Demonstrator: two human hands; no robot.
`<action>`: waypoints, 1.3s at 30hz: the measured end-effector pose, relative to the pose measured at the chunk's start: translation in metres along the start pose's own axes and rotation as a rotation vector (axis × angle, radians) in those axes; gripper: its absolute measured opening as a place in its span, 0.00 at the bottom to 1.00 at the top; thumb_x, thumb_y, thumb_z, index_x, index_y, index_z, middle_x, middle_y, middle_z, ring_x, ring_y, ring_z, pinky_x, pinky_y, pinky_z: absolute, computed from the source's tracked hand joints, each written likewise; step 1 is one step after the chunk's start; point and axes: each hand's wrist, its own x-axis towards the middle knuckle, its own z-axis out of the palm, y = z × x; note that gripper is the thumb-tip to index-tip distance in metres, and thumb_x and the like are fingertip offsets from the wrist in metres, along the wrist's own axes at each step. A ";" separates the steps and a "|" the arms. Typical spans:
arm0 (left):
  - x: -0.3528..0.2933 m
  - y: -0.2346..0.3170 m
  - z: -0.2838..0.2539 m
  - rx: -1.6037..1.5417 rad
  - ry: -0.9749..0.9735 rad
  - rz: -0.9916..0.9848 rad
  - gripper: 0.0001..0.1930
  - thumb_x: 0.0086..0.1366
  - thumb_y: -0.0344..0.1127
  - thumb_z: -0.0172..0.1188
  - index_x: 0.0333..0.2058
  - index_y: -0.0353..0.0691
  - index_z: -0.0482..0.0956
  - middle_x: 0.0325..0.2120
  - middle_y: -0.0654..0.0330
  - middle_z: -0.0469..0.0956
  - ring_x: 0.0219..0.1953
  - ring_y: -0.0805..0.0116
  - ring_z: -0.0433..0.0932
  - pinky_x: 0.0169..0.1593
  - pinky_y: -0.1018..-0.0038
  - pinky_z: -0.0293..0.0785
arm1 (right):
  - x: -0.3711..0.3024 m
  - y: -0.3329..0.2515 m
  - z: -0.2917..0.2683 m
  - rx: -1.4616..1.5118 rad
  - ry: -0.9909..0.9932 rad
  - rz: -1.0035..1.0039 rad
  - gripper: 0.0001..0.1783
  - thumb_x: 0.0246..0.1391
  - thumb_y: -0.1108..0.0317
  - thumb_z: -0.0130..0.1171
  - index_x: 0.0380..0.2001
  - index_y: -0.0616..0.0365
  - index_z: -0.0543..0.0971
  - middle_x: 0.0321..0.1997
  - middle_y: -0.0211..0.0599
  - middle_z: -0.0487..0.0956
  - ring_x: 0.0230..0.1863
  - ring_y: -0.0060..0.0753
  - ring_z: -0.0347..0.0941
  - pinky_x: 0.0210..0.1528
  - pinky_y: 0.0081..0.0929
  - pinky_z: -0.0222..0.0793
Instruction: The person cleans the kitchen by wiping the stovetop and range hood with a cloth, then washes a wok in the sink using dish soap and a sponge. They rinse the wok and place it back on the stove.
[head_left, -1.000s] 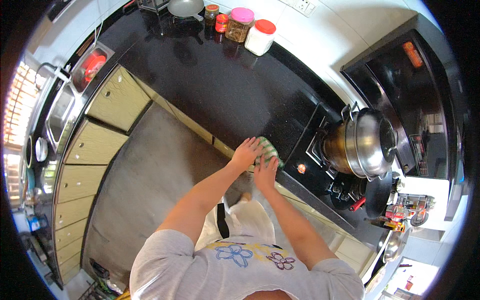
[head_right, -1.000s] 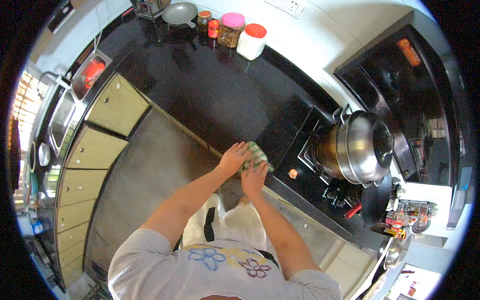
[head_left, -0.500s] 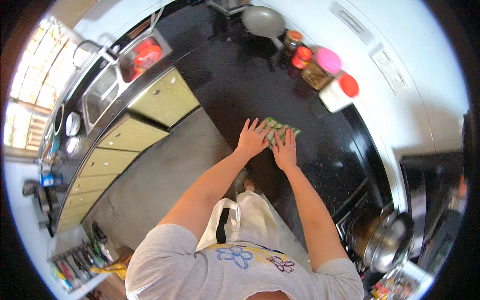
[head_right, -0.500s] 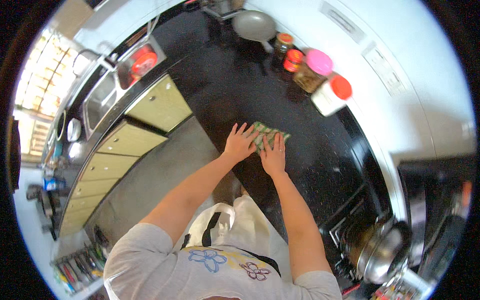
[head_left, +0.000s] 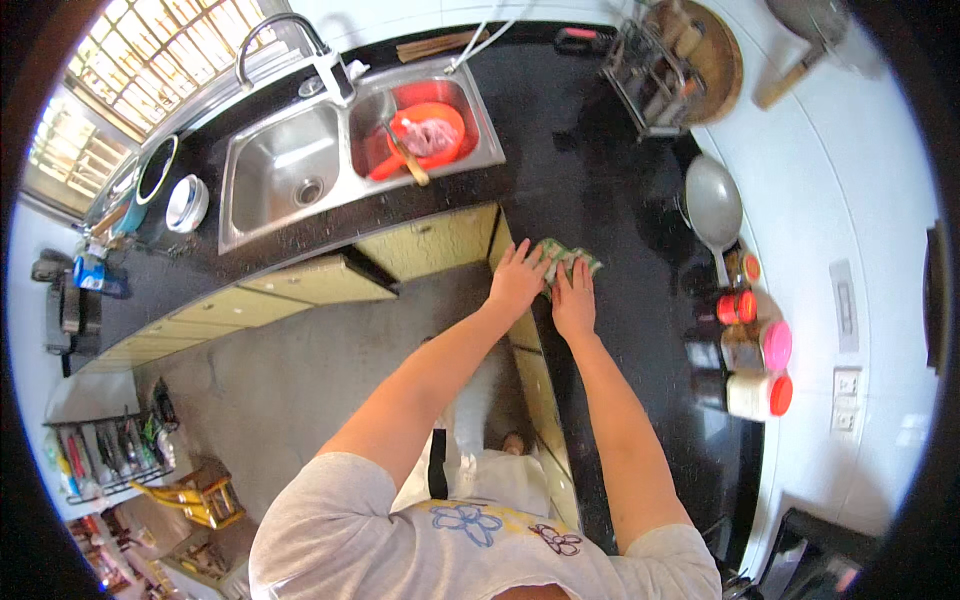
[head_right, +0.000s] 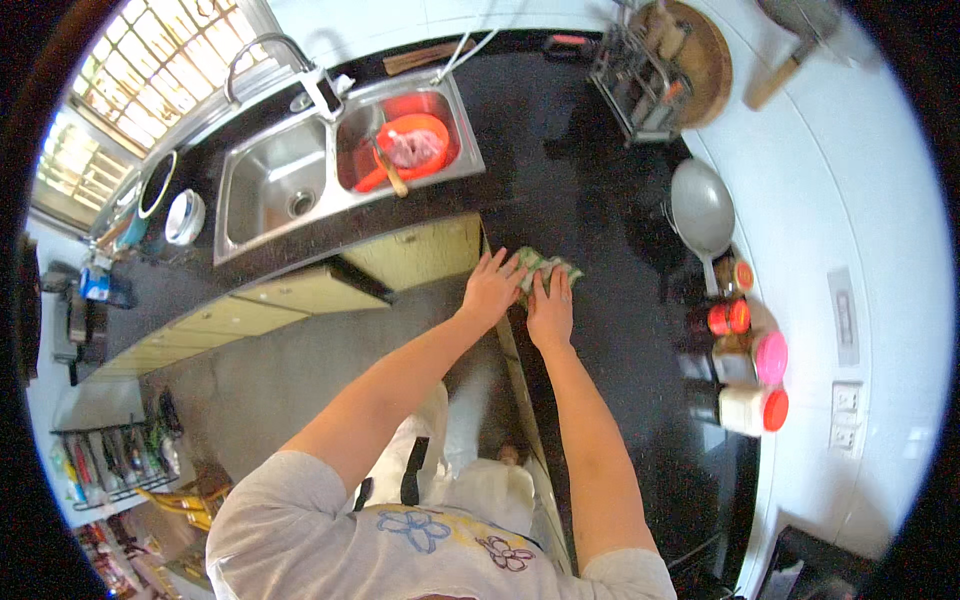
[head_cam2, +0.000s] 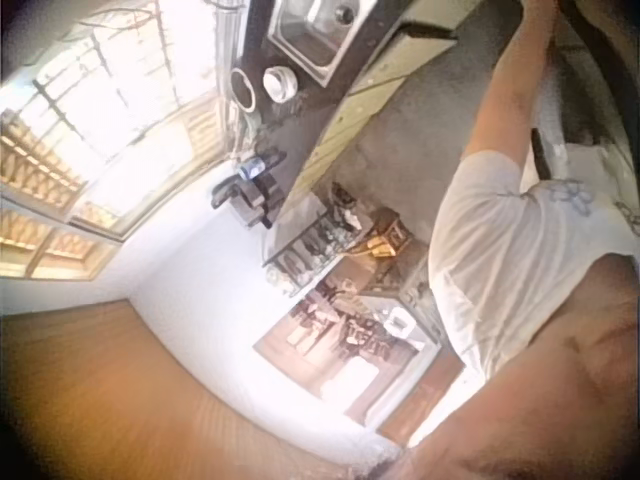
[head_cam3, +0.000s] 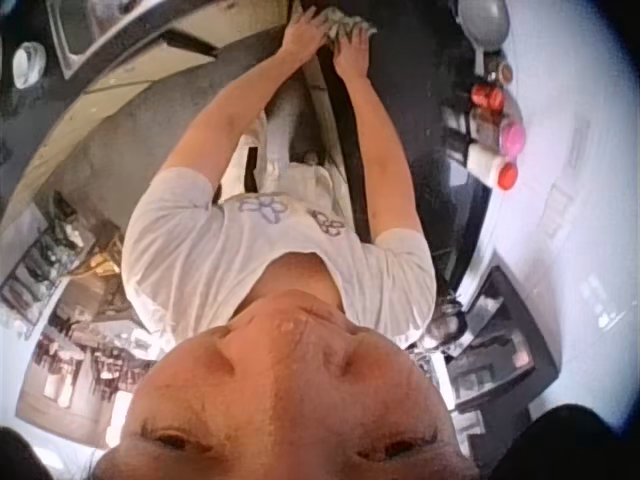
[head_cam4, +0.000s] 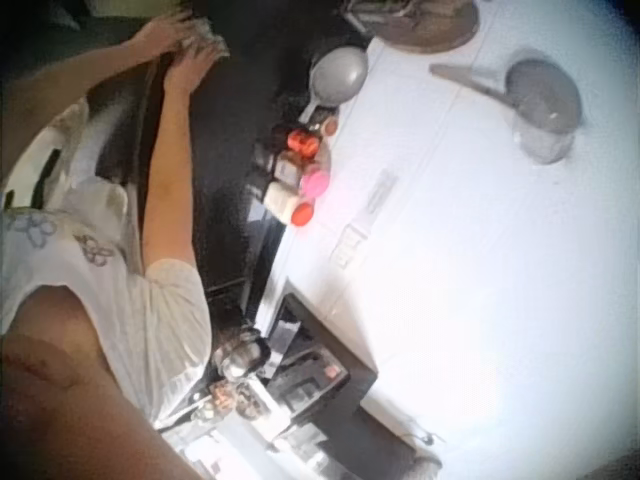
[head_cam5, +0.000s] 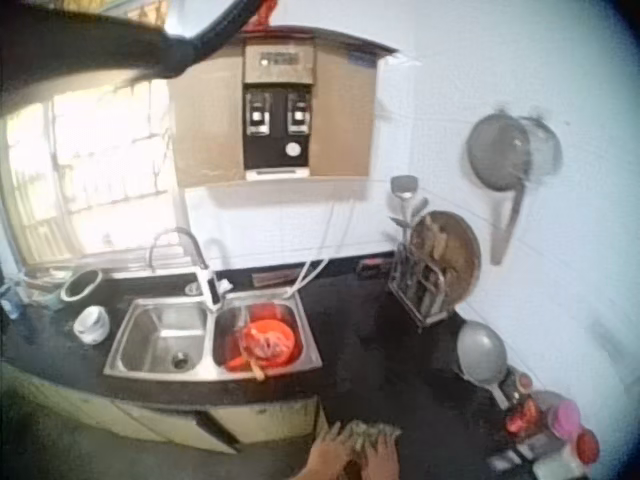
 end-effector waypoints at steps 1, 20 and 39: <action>0.012 -0.013 -0.012 -0.034 -0.084 0.025 0.24 0.62 0.38 0.56 0.58 0.47 0.69 0.62 0.58 0.63 0.67 0.57 0.54 0.68 0.60 0.50 | 0.016 -0.005 0.004 -0.022 -0.027 0.012 0.25 0.63 0.65 0.46 0.62 0.58 0.63 0.69 0.57 0.50 0.71 0.56 0.43 0.69 0.46 0.48; -0.017 -0.257 -0.032 -0.128 0.114 -0.021 0.21 0.53 0.30 0.56 0.48 0.37 0.75 0.35 0.58 0.71 0.41 0.62 0.72 0.43 0.72 0.74 | 0.175 -0.175 0.057 0.156 -0.059 -0.329 0.20 0.56 0.70 0.53 0.52 0.60 0.73 0.66 0.49 0.61 0.66 0.52 0.56 0.64 0.41 0.57; -0.175 -0.450 -0.097 -0.226 0.320 -0.490 0.22 0.43 0.25 0.61 0.41 0.43 0.79 0.38 0.60 0.77 0.43 0.57 0.74 0.48 0.64 0.72 | 0.207 -0.427 0.124 0.200 -0.038 -0.648 0.28 0.48 0.56 0.60 0.51 0.59 0.74 0.53 0.50 0.72 0.57 0.50 0.65 0.63 0.45 0.55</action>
